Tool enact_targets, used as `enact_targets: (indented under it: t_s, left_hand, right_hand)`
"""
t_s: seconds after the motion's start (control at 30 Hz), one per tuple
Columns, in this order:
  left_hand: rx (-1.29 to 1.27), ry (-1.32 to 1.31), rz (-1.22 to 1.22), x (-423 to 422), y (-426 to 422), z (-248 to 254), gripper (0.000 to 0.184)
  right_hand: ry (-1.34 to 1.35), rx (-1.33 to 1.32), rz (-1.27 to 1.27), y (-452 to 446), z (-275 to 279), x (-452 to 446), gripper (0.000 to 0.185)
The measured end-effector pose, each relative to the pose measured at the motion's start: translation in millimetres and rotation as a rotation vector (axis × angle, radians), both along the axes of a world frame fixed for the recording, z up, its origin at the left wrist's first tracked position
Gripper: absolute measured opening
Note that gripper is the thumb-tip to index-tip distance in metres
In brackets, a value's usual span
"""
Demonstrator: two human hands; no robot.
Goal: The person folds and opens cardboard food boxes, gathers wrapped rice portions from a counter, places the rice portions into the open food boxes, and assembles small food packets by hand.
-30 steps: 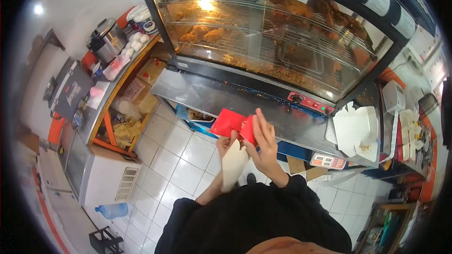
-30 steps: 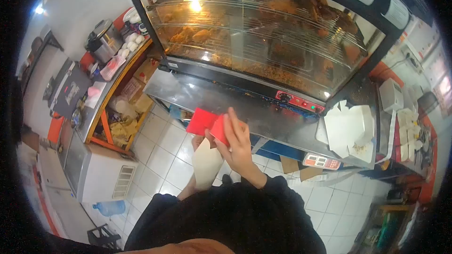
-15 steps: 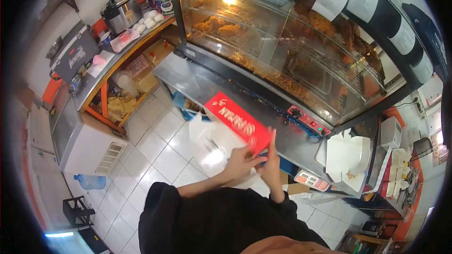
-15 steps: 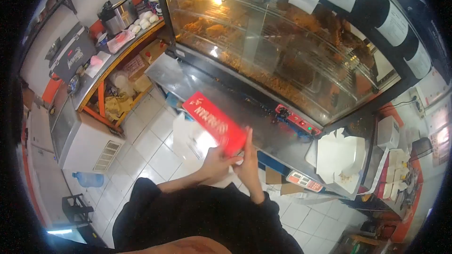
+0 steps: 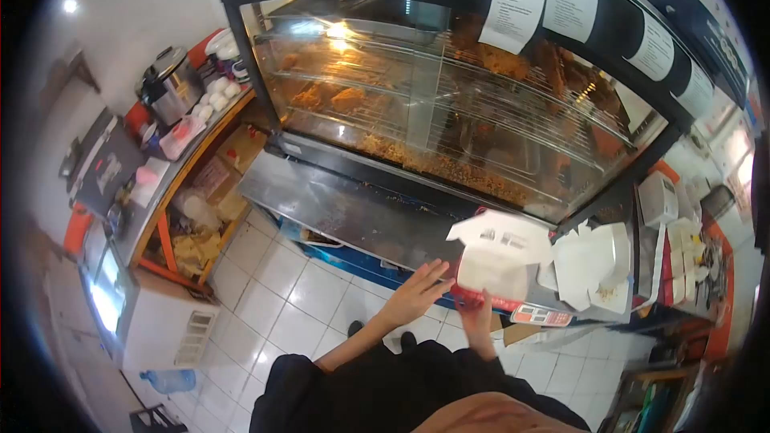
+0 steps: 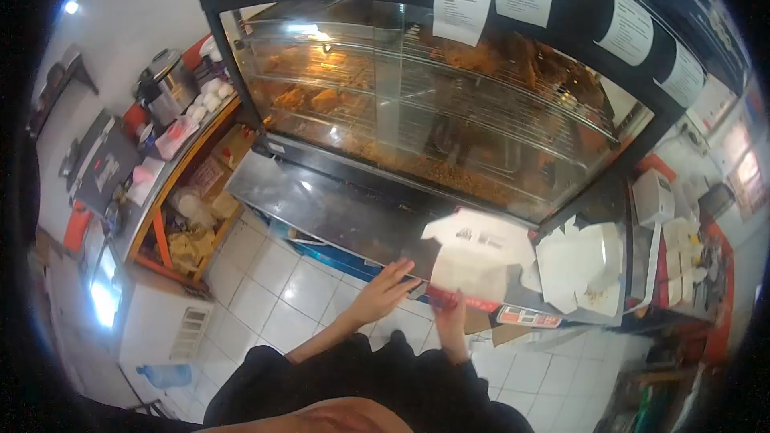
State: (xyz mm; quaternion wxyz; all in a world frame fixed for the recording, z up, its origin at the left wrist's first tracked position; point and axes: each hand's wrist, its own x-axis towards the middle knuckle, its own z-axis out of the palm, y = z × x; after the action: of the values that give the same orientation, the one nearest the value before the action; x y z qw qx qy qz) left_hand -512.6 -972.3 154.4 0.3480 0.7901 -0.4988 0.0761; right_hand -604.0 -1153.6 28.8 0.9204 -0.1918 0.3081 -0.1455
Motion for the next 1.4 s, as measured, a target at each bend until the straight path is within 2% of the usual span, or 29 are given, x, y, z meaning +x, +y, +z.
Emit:
enact_targets:
  t_s: [0.03,0.1,0.17,0.2,0.23,0.27,0.3,0.33,0.37,0.4,0.43,0.47,0.53,0.57,0.63,0.67,0.73,0.77,0.83,0.87,0.93,1.03,1.17,1.27,1.33,1.37,1.4]
  left_hand:
    - [-0.098,-0.060,0.005,14,7,6,0.038]
    - [-0.223,-0.208,0.027,53,30,31,0.035]
    - [-0.324,-0.424,0.087,106,67,82,0.026]
    - [-0.311,-0.505,0.219,124,89,116,0.023]
    - [-0.479,-0.587,0.313,148,110,144,0.019]
    - [-0.540,-0.625,0.271,189,149,167,0.023]
    - [-0.523,-0.784,0.582,198,165,214,0.027]
    - [-0.595,-0.840,0.622,226,189,250,0.038]
    - [-0.720,-0.939,0.430,243,196,301,0.048]
    - [-0.661,-1.012,0.464,245,198,344,0.058]
    - [-0.507,-1.288,0.578,267,211,382,0.062]
    - [-0.480,-1.373,0.563,292,216,409,0.062]
    - [-0.133,-1.111,0.517,358,250,450,0.057]
    - [-0.028,-0.781,0.511,383,268,464,0.052]
    - [0.126,-0.457,0.562,378,270,484,0.049]
    - [0.132,-0.455,0.553,385,274,489,0.049]
    - [0.316,-0.234,0.091,390,280,494,0.051]
    - [0.320,-0.227,0.097,384,282,494,0.051]
    - [0.287,-0.014,-0.052,369,286,493,0.061]
    - [0.293,-0.010,-0.040,374,291,498,0.061]
    - [0.300,0.196,-0.012,398,302,512,0.069]
    - [0.246,0.268,0.069,414,310,519,0.068]
    - [0.327,0.159,0.059,428,324,516,0.064]
    - [0.143,0.250,0.250,455,335,518,0.060]
    - [0.332,-0.148,0.513,423,312,522,0.051]
    - [0.369,-0.380,0.376,438,311,524,0.041]
    - [0.294,-0.607,0.284,440,307,515,0.041]
  right_hand:
    - [0.082,-0.093,0.001,-5,10,20,0.024]
    - [0.090,-0.088,0.050,-19,14,35,0.023]
    - [0.052,-0.100,0.072,-23,28,47,0.021]
    - [0.035,-0.111,0.029,-25,22,44,0.020]
    - [0.018,-0.122,-0.018,-21,14,40,0.019]
    - [0.002,-0.101,-0.059,-10,14,40,0.019]
    - [0.075,-0.088,-0.106,0,18,37,0.018]
    - [0.156,-0.071,-0.150,15,18,34,0.016]
    - [0.147,-0.058,-0.187,31,14,34,0.016]
    - [0.169,-0.079,-0.236,50,8,33,0.013]
    - [0.197,-0.104,-0.282,68,3,29,0.011]
    - [0.181,-0.101,-0.290,85,-4,24,0.013]
    - [0.282,0.003,-0.332,114,-10,20,0.015]
    - [0.302,0.047,-0.304,125,-7,16,0.016]
    - [0.365,0.061,-0.299,133,1,11,0.017]
    - [0.370,0.031,-0.331,134,1,6,0.017]
    - [0.350,-0.020,-0.374,134,13,-3,0.017]
    - [0.357,-0.020,-0.366,132,14,-9,0.017]
    - [0.308,-0.037,-0.419,125,10,-20,0.017]
    - [0.347,-0.042,-0.424,124,14,-23,0.018]
    - [0.327,-0.036,-0.414,120,13,-32,0.017]
    - [0.280,-0.037,-0.410,121,10,-43,0.014]
    - [0.284,0.011,-0.408,126,9,-47,0.012]
    - [0.232,0.036,-0.373,126,9,-50,0.012]
    - [0.219,0.042,-0.300,124,9,-53,0.013]
    - [0.247,0.017,-0.308,124,8,-54,0.014]
    - [0.270,-0.010,-0.319,123,7,-52,0.016]
